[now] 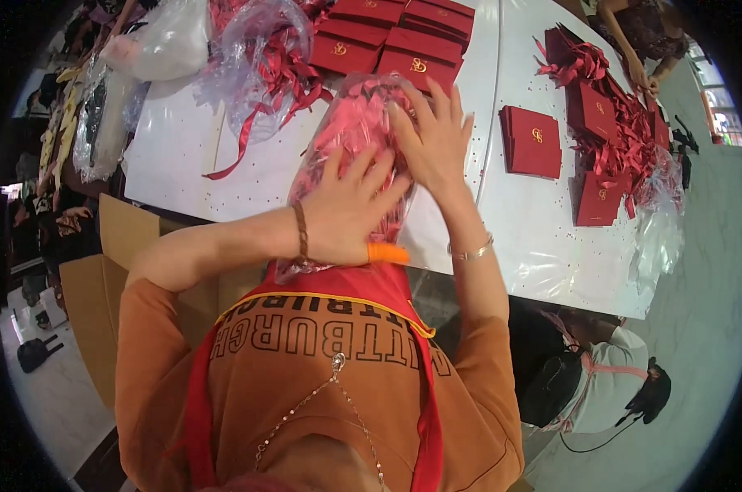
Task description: Packing red cards with ribbons into plastic bags and organizing them into stacks.
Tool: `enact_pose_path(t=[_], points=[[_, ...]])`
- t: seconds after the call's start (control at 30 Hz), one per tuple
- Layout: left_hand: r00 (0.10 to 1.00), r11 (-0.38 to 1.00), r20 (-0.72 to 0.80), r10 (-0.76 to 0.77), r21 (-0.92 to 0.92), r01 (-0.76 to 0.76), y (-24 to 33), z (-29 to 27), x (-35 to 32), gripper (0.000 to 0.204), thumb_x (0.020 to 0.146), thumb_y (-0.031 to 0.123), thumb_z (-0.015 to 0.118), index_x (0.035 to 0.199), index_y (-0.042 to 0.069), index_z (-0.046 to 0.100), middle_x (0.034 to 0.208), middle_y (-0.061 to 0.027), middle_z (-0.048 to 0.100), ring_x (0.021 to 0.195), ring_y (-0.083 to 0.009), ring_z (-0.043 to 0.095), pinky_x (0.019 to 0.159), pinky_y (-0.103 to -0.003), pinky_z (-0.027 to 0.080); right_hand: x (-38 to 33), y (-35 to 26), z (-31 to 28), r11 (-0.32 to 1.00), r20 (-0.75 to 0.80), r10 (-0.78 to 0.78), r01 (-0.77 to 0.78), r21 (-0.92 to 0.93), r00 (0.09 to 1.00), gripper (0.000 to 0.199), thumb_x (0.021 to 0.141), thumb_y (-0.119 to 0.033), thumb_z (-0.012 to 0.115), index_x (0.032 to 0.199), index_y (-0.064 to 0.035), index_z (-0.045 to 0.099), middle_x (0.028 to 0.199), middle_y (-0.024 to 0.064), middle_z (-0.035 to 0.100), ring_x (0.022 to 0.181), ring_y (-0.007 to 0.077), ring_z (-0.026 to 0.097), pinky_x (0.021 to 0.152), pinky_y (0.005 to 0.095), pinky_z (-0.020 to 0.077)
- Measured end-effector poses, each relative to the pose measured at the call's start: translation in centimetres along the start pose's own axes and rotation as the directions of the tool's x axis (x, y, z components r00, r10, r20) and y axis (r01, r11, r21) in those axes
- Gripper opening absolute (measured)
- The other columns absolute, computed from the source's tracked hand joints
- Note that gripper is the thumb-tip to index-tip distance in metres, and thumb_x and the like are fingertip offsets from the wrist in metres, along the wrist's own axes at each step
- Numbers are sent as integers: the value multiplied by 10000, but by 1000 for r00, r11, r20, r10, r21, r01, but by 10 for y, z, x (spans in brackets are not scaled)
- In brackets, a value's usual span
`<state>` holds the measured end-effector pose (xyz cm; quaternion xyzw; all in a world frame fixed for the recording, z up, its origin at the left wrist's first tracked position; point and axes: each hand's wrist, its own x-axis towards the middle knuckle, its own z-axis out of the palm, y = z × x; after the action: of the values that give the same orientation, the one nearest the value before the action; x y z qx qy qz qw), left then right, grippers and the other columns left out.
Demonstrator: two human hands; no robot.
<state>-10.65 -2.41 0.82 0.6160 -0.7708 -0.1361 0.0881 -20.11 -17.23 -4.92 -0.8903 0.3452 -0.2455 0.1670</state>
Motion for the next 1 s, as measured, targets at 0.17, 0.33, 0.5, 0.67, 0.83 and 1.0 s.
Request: enact_pose_path(t=[0.17, 0.33, 0.5, 0.67, 0.83, 1.0], points=[[987, 984, -112, 112, 149, -95, -8, 29, -5, 787, 697, 606, 522, 1305, 129, 369, 1347, -215, 290, 1230, -431, 247, 922, -645, 169, 29, 3, 24, 939, 162, -257, 286, -194, 953, 479, 828, -475, 424, 1232, -220, 462, 1231, 89, 463, 1068, 285, 479, 888, 423, 354], [980, 984, -168, 110, 160, -83, -7, 32, -8, 739, 710, 597, 503, 1282, 141, 402, 1349, -185, 305, 1235, -424, 245, 932, -639, 166, 31, -10, 16, 964, 199, -171, 206, -168, 965, 480, 823, -482, 428, 1224, -222, 467, 1220, 93, 476, 1049, 283, 489, 876, 414, 364], [962, 985, -245, 125, 149, -90, -4, 40, -13, 720, 722, 588, 495, 1289, 154, 393, 1354, -186, 298, 1262, -406, 206, 954, -622, 144, 37, 12, 20, 975, 91, -145, 126, 181, 985, 537, 809, -442, 493, 1247, -137, 437, 1291, 182, 392, 1144, 354, 412, 955, 437, 305], [832, 579, -513, -214, -752, -315, -45, 24, -7, 532, 888, 364, 403, 1306, 43, 331, 1364, -136, 306, 1266, -248, 273, 1053, -376, 178, -30, -11, -2, 582, 10, 493, -338, 739, 870, 734, 833, -495, 465, 1343, -15, 246, 1381, 189, 261, 1277, 305, 247, 1038, 400, 174], [745, -261, 353, -565, -934, 244, -118, 63, 2, 749, 834, 660, 241, 1278, 78, 399, 1220, -113, 493, 1105, -206, 469, 927, -311, 356, -76, -8, 27, -290, 711, 175, -655, 698, 681, 719, 846, -632, 244, 1349, -119, 274, 1350, 94, 346, 1223, 278, 351, 986, 479, 321], [955, -602, 293, -43, -771, 210, -99, 72, 5, 818, 798, 693, 255, 1377, 117, 212, 1364, -75, 327, 1211, -198, 363, 1021, -367, 281, -80, -25, 18, -357, 682, 229, -592, 723, 695, 680, 852, -586, 301, 1322, -96, 318, 1320, 82, 383, 1186, 255, 394, 997, 428, 321]])
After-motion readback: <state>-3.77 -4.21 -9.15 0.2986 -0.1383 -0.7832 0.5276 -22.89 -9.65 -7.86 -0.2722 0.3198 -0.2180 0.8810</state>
